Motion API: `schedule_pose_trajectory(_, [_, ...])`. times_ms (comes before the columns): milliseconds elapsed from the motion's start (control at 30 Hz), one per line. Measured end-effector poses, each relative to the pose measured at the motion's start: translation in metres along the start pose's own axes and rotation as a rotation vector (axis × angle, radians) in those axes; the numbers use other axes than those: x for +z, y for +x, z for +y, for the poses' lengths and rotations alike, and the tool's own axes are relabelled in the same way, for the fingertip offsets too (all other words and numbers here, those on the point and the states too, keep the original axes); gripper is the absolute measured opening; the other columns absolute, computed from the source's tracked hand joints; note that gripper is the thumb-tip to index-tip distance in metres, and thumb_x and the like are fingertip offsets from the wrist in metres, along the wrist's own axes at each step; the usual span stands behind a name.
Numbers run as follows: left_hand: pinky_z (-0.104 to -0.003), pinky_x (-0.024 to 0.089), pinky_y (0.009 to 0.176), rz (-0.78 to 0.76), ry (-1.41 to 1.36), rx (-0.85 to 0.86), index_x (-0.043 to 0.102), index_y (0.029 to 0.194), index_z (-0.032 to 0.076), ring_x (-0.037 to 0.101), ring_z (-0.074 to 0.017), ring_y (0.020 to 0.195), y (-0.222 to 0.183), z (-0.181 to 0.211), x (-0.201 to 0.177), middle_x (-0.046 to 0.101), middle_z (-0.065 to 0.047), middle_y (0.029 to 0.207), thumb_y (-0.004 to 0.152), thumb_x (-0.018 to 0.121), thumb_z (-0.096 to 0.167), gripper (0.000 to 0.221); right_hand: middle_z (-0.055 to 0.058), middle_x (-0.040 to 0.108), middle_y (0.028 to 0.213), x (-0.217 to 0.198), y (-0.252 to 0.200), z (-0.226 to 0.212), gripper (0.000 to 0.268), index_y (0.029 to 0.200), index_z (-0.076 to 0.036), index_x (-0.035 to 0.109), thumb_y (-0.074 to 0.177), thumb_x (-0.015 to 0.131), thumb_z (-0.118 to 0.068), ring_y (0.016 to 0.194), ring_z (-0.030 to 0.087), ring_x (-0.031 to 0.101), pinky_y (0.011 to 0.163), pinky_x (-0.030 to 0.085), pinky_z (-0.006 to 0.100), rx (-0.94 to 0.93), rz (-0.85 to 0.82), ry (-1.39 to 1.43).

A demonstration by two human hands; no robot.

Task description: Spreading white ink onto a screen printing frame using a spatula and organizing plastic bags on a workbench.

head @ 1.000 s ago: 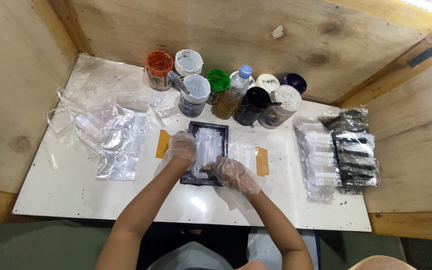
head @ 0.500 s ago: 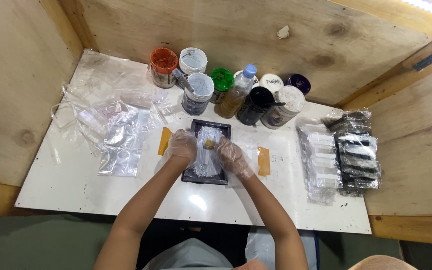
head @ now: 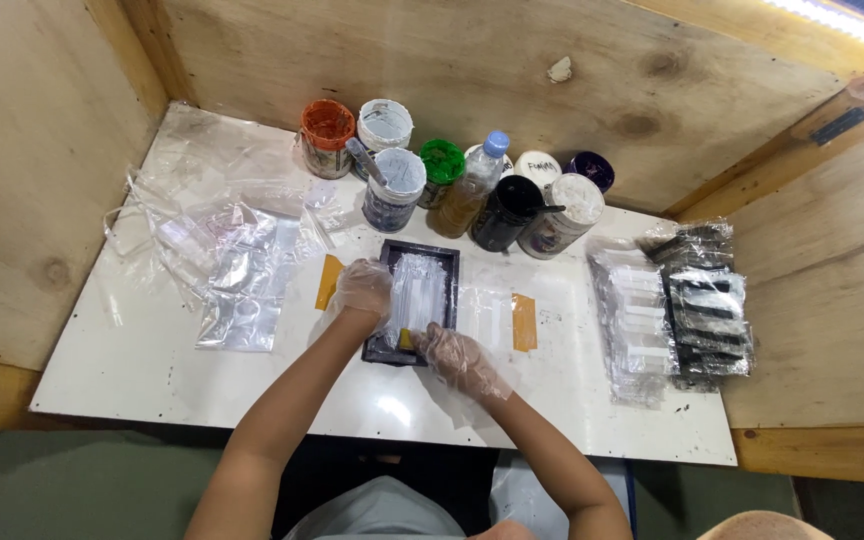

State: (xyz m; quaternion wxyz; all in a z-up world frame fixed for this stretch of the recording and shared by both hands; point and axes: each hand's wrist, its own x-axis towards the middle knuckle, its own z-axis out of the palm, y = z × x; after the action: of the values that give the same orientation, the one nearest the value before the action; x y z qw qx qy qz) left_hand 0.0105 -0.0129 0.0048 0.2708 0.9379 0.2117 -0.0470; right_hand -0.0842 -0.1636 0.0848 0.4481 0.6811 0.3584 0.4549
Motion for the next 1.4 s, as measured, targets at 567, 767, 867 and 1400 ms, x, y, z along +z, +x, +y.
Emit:
schedule_pose_trajectory(567, [-0.048,0.057,0.085,-0.120,0.141,0.315,0.070,0.102,0.004,0.070,-0.0378,0.105,-0.011,-0.016,-0.015,0.070,-0.015,0.099,0.089,0.063,0.021,0.023,-0.008,0.057,0.062,0.111,0.006,-0.080,0.025,0.076,-0.019,0.053,0.099,0.063,-0.014,0.053,0.001,0.051,0.046,0.038,0.016,0.056,-0.027,-0.347])
schedule_pose_trajectory(767, [-0.044,0.057,0.086,-0.173,0.137,0.204,0.072,0.102,0.007,0.071,-0.0357,0.104,-0.039,-0.008,-0.066,0.071,-0.013,0.099,0.090,0.058,0.022,0.024,-0.014,0.046,0.055,0.071,0.019,-0.050,0.034,0.072,-0.025,0.043,0.105,0.054,-0.022,0.046,-0.002,0.041,0.043,0.032,0.013,0.010,0.001,-0.367])
schedule_pose_trajectory(867, [-0.046,0.057,0.088,-0.131,0.152,0.288,0.072,0.100,0.006,0.071,-0.0358,0.103,-0.017,-0.015,-0.029,0.072,-0.015,0.097,0.091,0.058,0.024,0.025,-0.017,0.040,0.051,0.051,0.025,-0.034,0.040,0.070,-0.028,0.038,0.108,0.049,-0.026,0.043,-0.003,0.036,0.041,0.029,0.011,-0.011,0.021,-0.380])
schedule_pose_trajectory(1400, [-0.045,0.056,0.090,-0.098,0.159,0.251,0.074,0.099,0.007,0.072,-0.0339,0.103,0.009,-0.025,0.013,0.074,-0.013,0.097,0.099,0.048,0.026,0.032,-0.005,0.036,0.053,0.008,-0.002,0.000,0.037,0.066,-0.018,0.046,0.100,0.039,-0.006,0.045,0.008,0.035,0.042,0.033,0.021,0.007,0.116,0.277])
